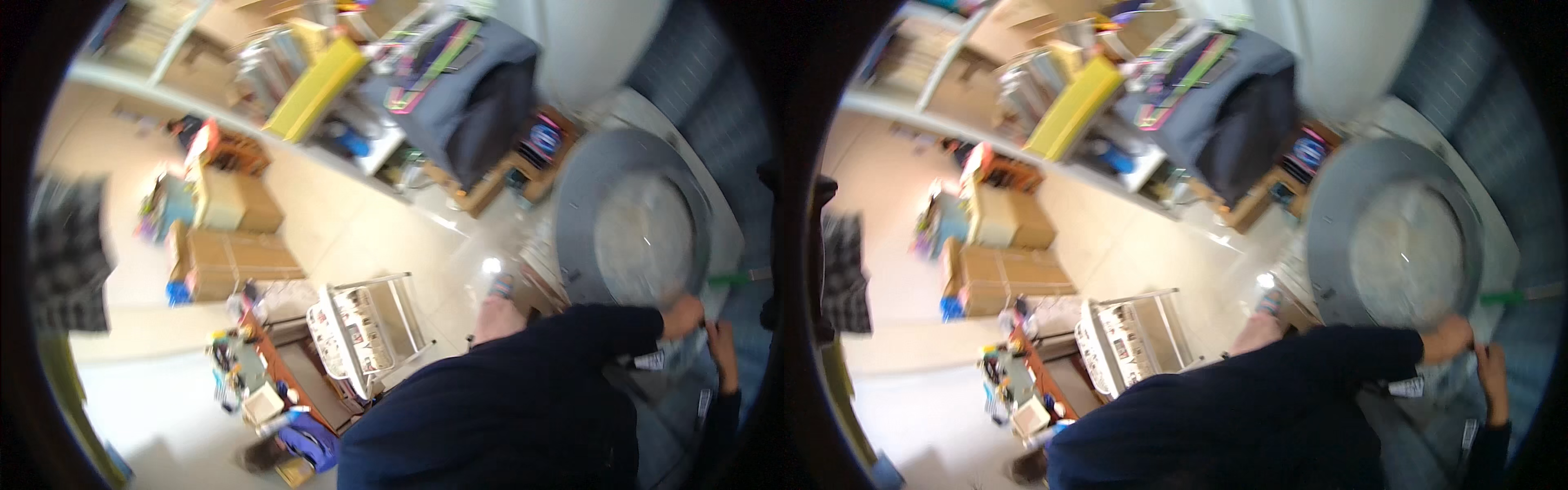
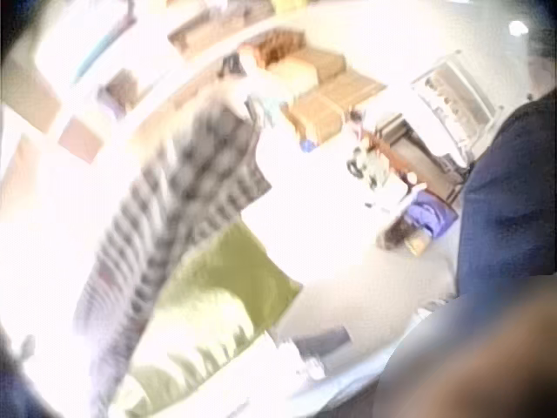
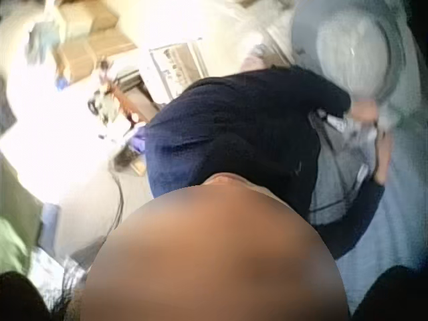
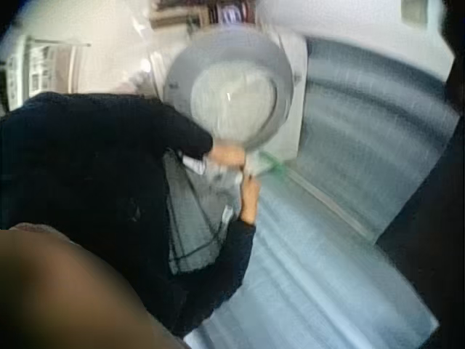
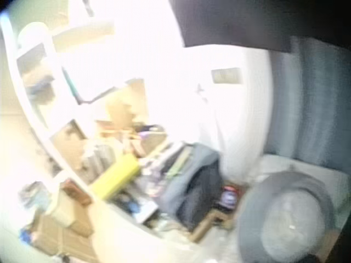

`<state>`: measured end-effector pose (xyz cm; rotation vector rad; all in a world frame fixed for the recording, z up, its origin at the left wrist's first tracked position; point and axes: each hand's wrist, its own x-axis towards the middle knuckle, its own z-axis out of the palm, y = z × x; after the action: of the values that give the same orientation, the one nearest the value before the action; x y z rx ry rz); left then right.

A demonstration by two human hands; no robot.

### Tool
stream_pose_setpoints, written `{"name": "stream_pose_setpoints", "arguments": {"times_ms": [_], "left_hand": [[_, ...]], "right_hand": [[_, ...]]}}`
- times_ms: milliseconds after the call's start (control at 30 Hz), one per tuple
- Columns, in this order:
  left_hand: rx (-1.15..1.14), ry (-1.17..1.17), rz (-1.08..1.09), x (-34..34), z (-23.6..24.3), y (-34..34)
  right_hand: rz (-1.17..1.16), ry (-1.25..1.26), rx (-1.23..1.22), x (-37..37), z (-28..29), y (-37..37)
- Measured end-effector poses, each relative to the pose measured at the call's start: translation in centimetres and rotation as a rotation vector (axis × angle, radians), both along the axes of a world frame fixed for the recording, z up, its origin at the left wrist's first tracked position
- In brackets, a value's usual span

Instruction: The person uses a screwdriver to remove screws from the circular door frame of a washing machine. They systematically loosen and remove multiple screws around the perimeter of the door while holding the frame steady with the other hand.

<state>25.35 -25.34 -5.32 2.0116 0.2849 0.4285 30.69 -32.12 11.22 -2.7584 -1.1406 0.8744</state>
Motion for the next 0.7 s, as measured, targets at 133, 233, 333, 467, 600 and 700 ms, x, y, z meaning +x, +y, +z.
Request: {"name": "stream_pose_setpoints", "arguments": {"times_ms": [133, 233, 333, 467, 600, 700], "left_hand": [[0.454, 0.149, -0.1, 1.3, -0.5, -0.4], [0.467, 0.158, -0.126, 1.3, -0.2, 0.1], [0.37, 0.0, -0.073, 0.8, 0.2, 1.4], [0.322, -0.082, -0.117, 0.1, 0.3, 2.4], [0.301, -0.162, -0.024, -0.3, 0.2, 1.0], [0.323, -0.126, 0.006, -0.1, 0.3, 0.2]], "right_hand": [[-0.26, 0.178, -0.02, 1.5, -0.1, 0.9], [-0.128, 0.157, -0.146, 1.6, 0.8, 1.9], [0.443, -0.148, -0.074, 1.3, 1.5, 2.7], [0.734, -0.403, 0.036, 0.8, 1.3, 2.2], [0.926, -0.542, 0.13, 0.7, 0.4, -0.2], [0.542, -0.238, 0.209, 1.4, 0.0, -1.5]]}}
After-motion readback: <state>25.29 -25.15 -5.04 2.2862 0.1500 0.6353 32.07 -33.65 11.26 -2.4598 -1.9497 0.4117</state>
